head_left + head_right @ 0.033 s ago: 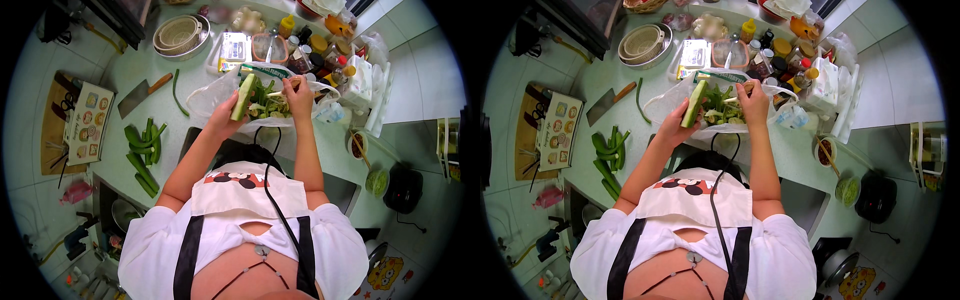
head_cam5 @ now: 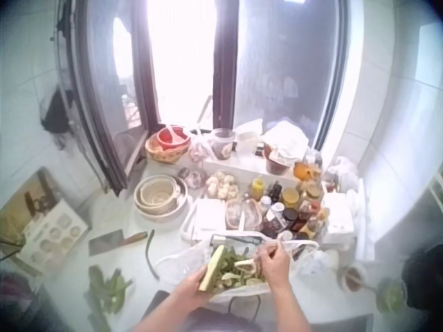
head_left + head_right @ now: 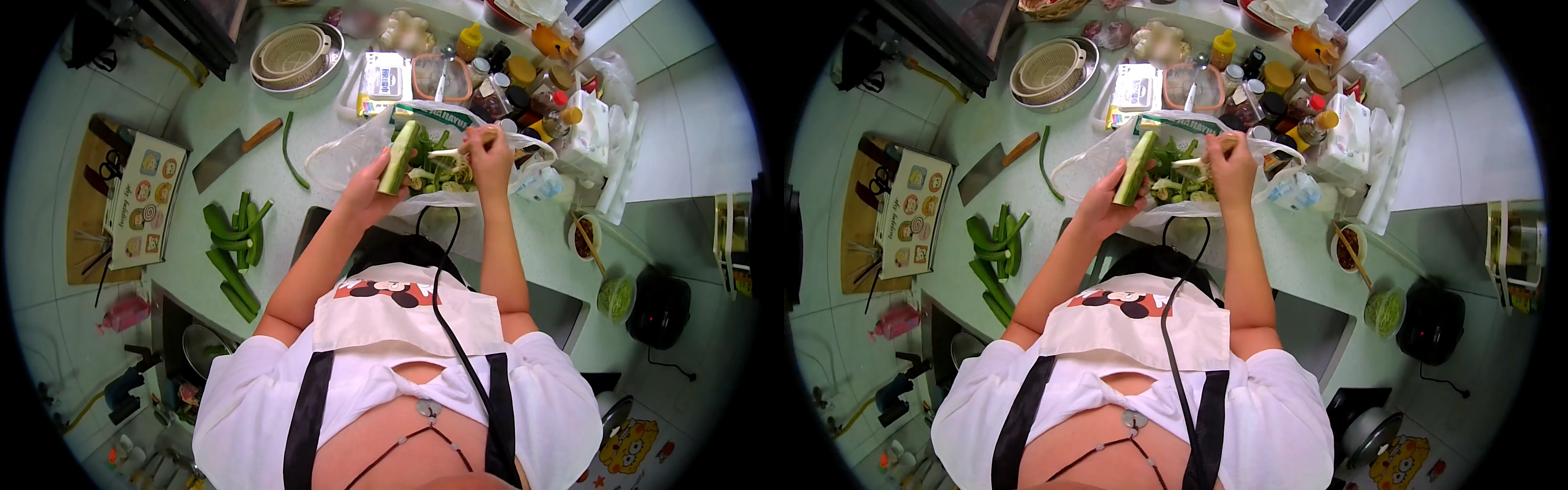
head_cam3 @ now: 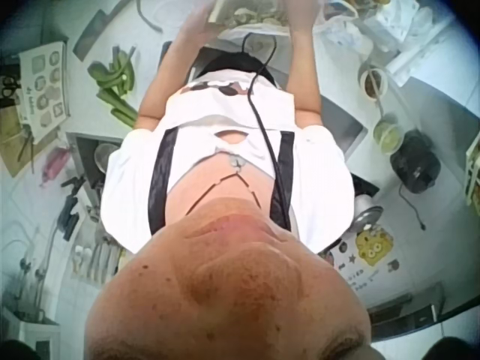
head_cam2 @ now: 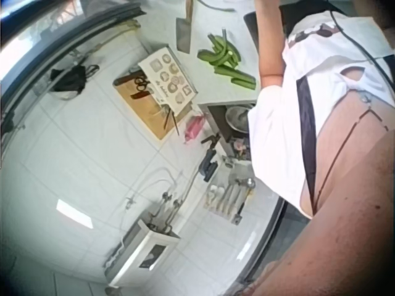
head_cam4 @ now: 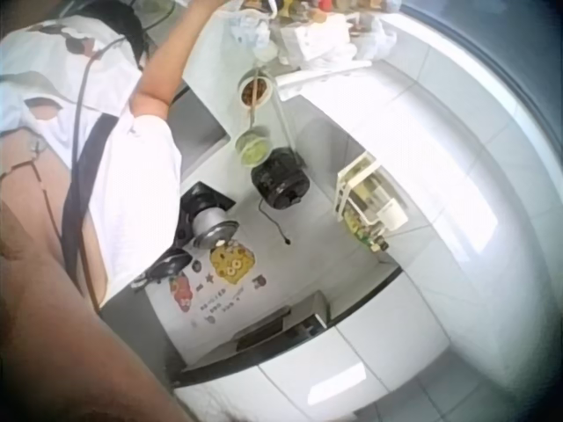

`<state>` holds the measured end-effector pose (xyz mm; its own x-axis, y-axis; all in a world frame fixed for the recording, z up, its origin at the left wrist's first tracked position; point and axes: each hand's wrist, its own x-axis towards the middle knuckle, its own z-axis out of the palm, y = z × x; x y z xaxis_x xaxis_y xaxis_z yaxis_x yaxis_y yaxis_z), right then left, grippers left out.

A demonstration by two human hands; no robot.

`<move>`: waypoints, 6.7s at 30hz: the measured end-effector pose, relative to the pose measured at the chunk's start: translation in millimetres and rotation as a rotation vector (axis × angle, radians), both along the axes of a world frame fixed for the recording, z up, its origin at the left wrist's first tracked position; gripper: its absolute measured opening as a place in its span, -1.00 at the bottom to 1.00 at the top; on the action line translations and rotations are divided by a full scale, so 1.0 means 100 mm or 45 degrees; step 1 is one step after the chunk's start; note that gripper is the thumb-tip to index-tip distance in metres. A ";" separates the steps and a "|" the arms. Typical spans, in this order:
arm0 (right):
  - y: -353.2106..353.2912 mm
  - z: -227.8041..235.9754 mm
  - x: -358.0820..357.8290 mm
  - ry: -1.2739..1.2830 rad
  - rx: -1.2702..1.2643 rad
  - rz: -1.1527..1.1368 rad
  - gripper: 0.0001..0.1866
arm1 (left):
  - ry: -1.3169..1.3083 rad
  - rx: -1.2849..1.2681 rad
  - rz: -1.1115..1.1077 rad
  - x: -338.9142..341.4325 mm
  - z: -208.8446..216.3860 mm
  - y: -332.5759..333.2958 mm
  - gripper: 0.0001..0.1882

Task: The person peels cucumbers using a vegetable peeler, placing the skins into a plastic bag and the peeled cucumbers into a metal bowl in the sink.

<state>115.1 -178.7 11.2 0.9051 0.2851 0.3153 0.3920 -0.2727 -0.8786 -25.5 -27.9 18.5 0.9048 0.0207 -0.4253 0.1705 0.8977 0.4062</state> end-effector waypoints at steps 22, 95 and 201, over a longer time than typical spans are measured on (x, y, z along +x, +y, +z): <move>0.45 0.24 -0.27 0.599 0.747 0.101 -0.81 | 0.156 -0.056 0.006 0.19 -0.13 -0.21 -0.74; 0.39 0.33 -0.18 0.323 0.603 0.091 -0.80 | 0.290 0.035 0.040 0.23 0.01 -0.33 -0.80; 0.11 0.29 0.07 0.241 0.782 0.041 -0.82 | 0.010 0.324 -0.167 0.10 -0.11 -0.13 -0.62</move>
